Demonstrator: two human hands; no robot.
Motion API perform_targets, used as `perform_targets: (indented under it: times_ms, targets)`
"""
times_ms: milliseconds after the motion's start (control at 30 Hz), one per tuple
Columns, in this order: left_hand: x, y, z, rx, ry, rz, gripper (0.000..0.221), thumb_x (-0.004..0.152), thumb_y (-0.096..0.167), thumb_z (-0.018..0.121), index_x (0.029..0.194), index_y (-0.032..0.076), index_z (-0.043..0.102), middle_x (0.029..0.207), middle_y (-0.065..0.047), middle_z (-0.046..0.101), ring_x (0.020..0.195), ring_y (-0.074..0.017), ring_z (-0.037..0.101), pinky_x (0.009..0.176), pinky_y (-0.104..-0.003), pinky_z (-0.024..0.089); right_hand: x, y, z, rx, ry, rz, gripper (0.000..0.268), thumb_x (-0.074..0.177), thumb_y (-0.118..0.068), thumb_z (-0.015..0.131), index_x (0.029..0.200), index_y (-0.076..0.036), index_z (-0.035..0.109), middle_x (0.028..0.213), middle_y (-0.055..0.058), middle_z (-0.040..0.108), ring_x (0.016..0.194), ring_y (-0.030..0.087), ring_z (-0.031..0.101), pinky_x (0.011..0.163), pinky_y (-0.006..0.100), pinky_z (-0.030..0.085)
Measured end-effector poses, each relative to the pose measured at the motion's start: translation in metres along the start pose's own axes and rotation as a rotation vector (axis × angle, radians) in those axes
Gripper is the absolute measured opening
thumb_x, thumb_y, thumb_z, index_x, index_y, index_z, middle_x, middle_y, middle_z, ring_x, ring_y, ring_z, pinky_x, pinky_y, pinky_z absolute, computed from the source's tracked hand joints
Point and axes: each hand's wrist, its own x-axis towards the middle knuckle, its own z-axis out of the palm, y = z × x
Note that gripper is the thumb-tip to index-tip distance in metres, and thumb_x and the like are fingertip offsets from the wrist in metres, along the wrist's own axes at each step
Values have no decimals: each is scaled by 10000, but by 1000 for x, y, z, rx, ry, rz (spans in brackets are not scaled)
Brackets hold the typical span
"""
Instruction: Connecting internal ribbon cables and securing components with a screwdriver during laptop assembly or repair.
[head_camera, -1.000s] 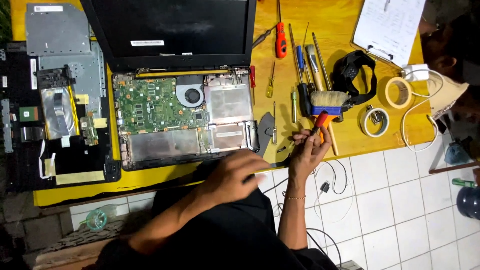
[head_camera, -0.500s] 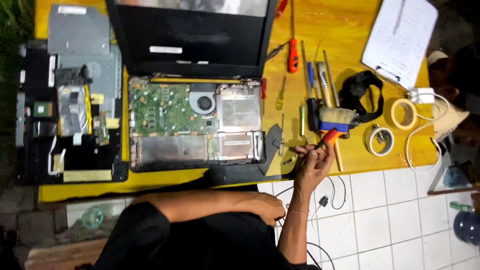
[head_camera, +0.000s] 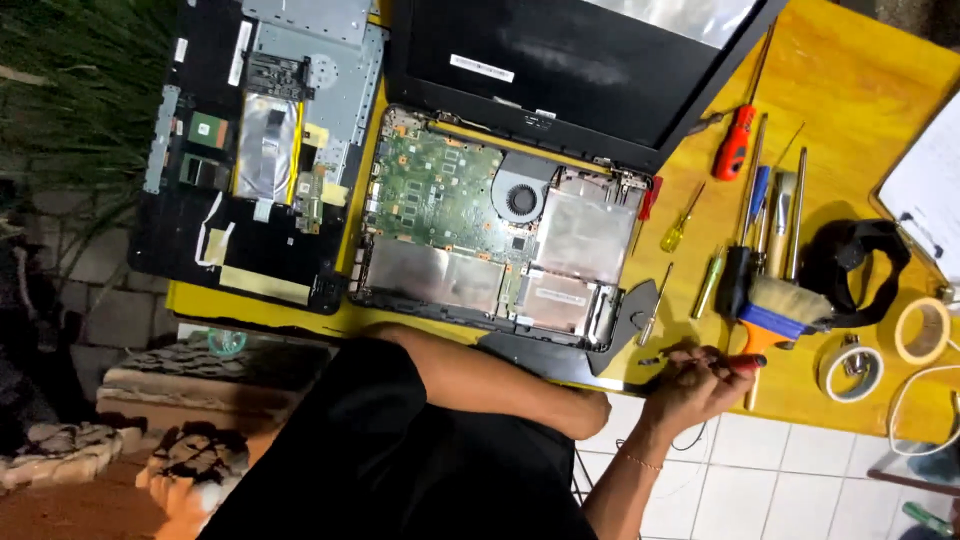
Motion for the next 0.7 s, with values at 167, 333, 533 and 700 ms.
perform_targets:
  times_ms: [167,333,533,700]
  targets:
    - [-2,-6,-8,13,-20,-9,363,814,296,680,522,92,613,541,-69,585,528,-201,522,533,-344,476,-7,-18,22,-253,0,-76,141,1015,-57,515,1096,-140,434,833,0,523,630,91,547,575,191,462]
    - [-23,-8,-27,15,-15,-17,331,803,293,693,531,118,624,550,-40,586,545,-181,518,555,-320,468,-9,-2,18,-626,-53,-383,202,1032,-41,656,1147,36,508,931,175,523,800,270,491,761,385,418]
    - [-23,-5,-32,24,-19,6,294,790,289,709,542,149,636,560,-6,587,566,-156,512,582,-291,458,-61,-76,135,-798,-741,-467,241,779,-137,793,1017,-175,800,783,46,730,690,275,695,711,360,535]
    - [45,29,-9,34,-23,-10,264,779,286,722,551,176,646,569,23,588,583,-135,508,605,-266,450,-82,-107,208,-840,-1262,-508,148,986,-220,598,1065,-130,684,752,90,694,711,330,703,611,426,555]
